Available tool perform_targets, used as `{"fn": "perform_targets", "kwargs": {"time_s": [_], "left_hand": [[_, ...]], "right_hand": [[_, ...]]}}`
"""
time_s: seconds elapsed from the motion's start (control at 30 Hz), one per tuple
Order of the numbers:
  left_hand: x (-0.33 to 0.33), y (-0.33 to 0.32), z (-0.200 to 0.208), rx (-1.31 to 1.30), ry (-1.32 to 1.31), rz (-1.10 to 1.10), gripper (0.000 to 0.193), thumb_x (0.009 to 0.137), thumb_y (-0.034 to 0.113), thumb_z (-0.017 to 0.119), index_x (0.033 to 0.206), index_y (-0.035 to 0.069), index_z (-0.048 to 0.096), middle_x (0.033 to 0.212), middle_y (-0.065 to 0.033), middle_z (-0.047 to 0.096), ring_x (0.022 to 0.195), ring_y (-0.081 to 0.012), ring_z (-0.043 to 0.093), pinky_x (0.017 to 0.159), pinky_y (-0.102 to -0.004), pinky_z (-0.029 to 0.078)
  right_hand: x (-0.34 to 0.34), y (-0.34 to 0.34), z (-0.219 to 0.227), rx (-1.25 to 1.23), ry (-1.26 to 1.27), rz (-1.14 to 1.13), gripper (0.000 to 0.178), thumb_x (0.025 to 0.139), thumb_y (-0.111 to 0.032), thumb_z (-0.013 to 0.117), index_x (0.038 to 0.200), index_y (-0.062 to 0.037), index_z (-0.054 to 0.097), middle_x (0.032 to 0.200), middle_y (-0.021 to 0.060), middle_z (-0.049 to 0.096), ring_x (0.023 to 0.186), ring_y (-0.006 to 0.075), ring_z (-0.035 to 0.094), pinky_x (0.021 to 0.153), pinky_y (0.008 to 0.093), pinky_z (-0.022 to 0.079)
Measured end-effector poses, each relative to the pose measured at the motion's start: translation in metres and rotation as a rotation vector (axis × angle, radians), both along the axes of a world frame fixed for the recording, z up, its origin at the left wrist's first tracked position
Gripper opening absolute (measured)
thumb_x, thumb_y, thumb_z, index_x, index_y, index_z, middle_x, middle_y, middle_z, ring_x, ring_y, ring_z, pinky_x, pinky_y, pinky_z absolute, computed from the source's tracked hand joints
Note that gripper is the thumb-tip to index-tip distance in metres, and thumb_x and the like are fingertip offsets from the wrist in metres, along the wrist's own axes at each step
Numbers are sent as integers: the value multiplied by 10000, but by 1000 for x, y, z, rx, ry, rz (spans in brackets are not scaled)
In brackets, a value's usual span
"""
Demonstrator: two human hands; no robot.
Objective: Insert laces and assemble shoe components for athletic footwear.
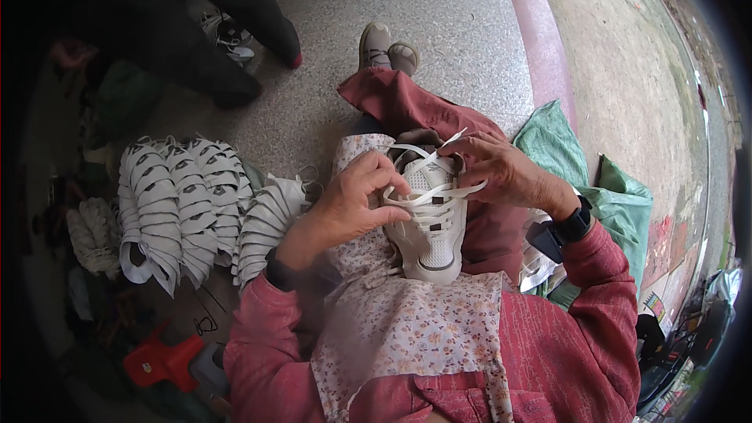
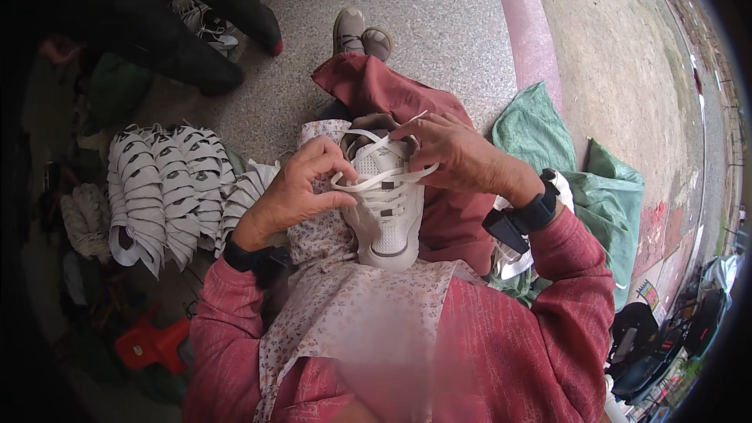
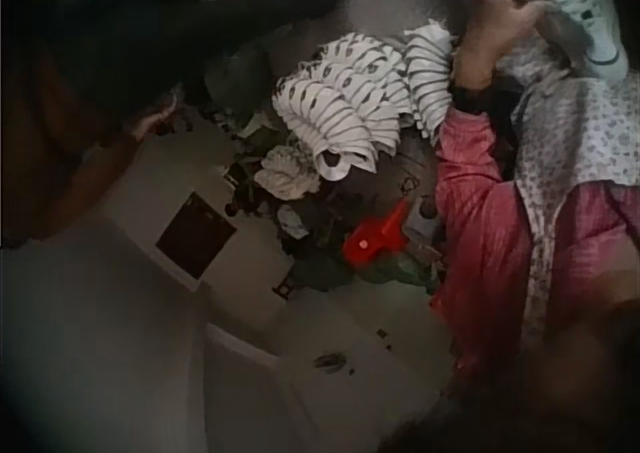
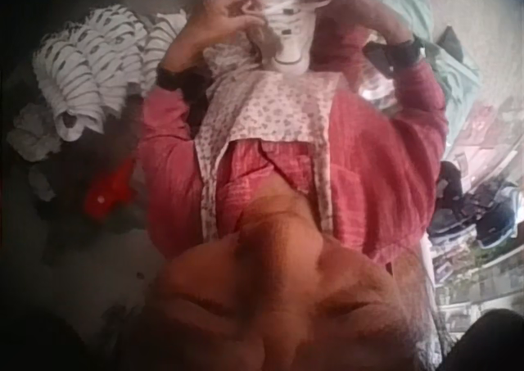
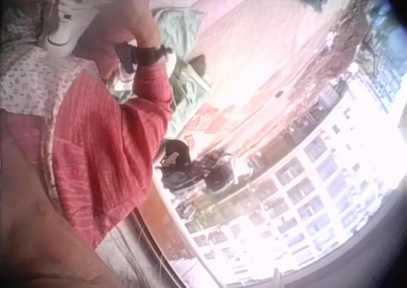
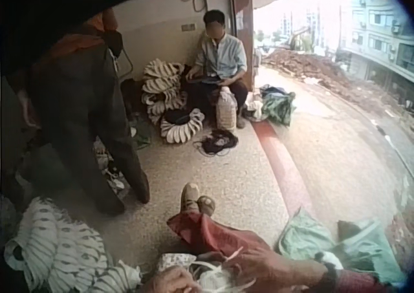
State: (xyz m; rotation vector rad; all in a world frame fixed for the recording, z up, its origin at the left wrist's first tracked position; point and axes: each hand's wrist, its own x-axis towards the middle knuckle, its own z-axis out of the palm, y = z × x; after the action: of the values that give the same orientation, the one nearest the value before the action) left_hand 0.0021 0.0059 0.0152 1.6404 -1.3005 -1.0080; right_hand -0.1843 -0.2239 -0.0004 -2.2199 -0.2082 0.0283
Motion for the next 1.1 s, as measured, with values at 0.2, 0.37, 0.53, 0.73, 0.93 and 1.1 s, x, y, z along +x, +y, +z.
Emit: {"fn": "perform_targets", "kwargs": {"time_s": [0.2, 0.37, 0.53, 0.73, 0.93, 1.1], "left_hand": [[1, -8, -5, -176, -260, -81, 199, 790, 99, 755, 900, 16, 610, 906, -59, 514, 880, -220, 543, 785, -305, 446], [9, -14, -9, -36, -41, -206, 195, 849, 161, 687, 845, 14, 559, 839, -115, 524, 836, -281, 554, 757, -365, 448], [11, -11, -1, 75, 258, -182, 200, 869, 156, 691, 993, 27, 603, 726, -56, 557, 692, -155, 543, 662, -310, 443], [11, -6, 14, 5, -43, -140, 277, 796, 163, 754, 1016, 55, 625, 793, -30, 564, 732, -150, 555, 673, -301, 455], [1, -2, -6, -275, -355, -108, 247, 743, 180, 738, 921, 43, 635, 944, -92, 550, 923, -286, 577, 823, -385, 464], [0, -6, -4, -264, -287, -141, 189, 784, 189, 695, 878, 36, 637, 922, -88, 565, 928, -291, 536, 871, -400, 426]], "right_hand": [[3, -3, 6, 74, -16, 20, 194, 705, -66, 786, 883, -86, 711, 1299, 104, 549, 1161, 287, 535, 968, 400, 454], [9, -11, 20, -104, -53, 72, 212, 737, -133, 777, 931, -87, 705, 1302, 120, 550, 1178, 310, 527, 993, 418, 438], [10, -11, 15, -146, -38, 93, 189, 753, -220, 788, 877, -98, 715, 1282, 123, 561, 1196, 307, 519, 1016, 411, 421], [6, -19, 9, -58, 23, 152, 208, 819, -278, 763, 901, -94, 711, 1281, 109, 531, 1198, 284, 509, 999, 379, 429], [8, -18, 23, 237, 261, 140, 250, 847, -233, 741, 1059, -102, 735, 1332, 114, 517, 1235, 284, 491, 1022, 377, 417], [9, -20, 23, 326, 322, 160, 235, 847, -217, 743, 1052, -101, 737, 1351, 109, 513, 1294, 284, 443, 1095, 398, 333]]}}
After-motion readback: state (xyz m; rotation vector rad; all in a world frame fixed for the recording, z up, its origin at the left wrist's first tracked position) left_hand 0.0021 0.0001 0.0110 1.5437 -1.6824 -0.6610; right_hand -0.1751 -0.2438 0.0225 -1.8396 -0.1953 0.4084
